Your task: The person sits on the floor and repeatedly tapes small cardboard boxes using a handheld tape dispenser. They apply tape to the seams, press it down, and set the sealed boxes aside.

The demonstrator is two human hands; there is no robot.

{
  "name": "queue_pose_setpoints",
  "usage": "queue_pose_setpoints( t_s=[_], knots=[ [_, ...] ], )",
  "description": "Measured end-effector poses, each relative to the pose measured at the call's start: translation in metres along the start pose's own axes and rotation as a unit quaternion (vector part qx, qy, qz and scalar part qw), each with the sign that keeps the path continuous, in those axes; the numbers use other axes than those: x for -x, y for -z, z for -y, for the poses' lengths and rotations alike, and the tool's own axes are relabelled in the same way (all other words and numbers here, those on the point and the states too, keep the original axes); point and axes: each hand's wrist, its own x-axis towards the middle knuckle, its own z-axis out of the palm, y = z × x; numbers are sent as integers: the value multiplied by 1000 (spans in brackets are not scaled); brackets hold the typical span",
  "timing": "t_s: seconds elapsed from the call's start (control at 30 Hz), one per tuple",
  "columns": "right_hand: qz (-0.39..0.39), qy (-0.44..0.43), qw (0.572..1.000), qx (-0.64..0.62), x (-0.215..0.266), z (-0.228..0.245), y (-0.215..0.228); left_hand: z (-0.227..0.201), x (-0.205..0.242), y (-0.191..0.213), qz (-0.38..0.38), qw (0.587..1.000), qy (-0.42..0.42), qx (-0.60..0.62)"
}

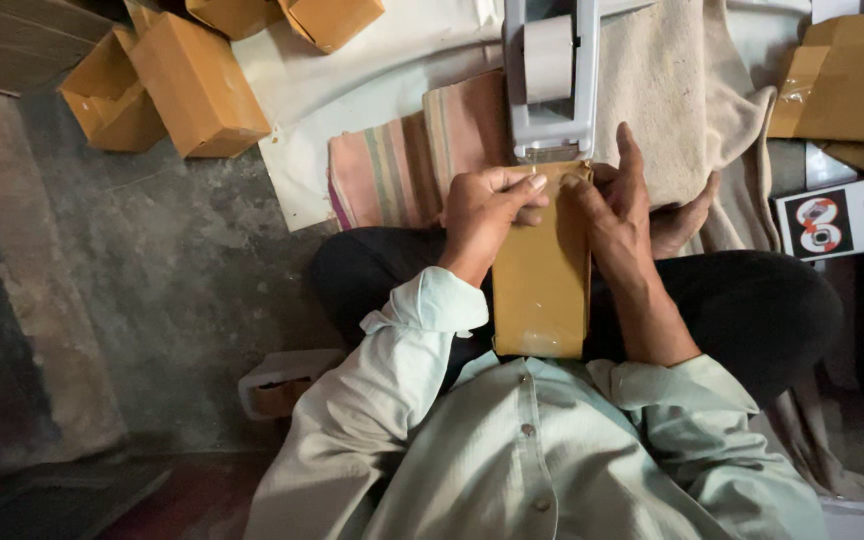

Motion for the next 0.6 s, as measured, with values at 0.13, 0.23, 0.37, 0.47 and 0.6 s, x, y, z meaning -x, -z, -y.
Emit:
queue_pose_setpoints(
  t_s=[0.13,0.23,0.37,0.47,0.6],
  knots=[
    [-2,-5,999,-42,0,3,0,-12,4,-3,-24,997,0,-73],
    [-19,-52,997,-55,-2,6,0,-20,8,-5,-29,986,-38,-157],
    [-23,-66,996,-59,0,12,-2,-23,13,-10,-61,978,-78,-184],
    [-40,-47,998,-12,1,14,-9,-23,13,-12,-96,952,-122,-265],
    [-55,-18,997,-59,2,8,-20,-21,13,-12,-87,955,-129,-252]
  ],
)
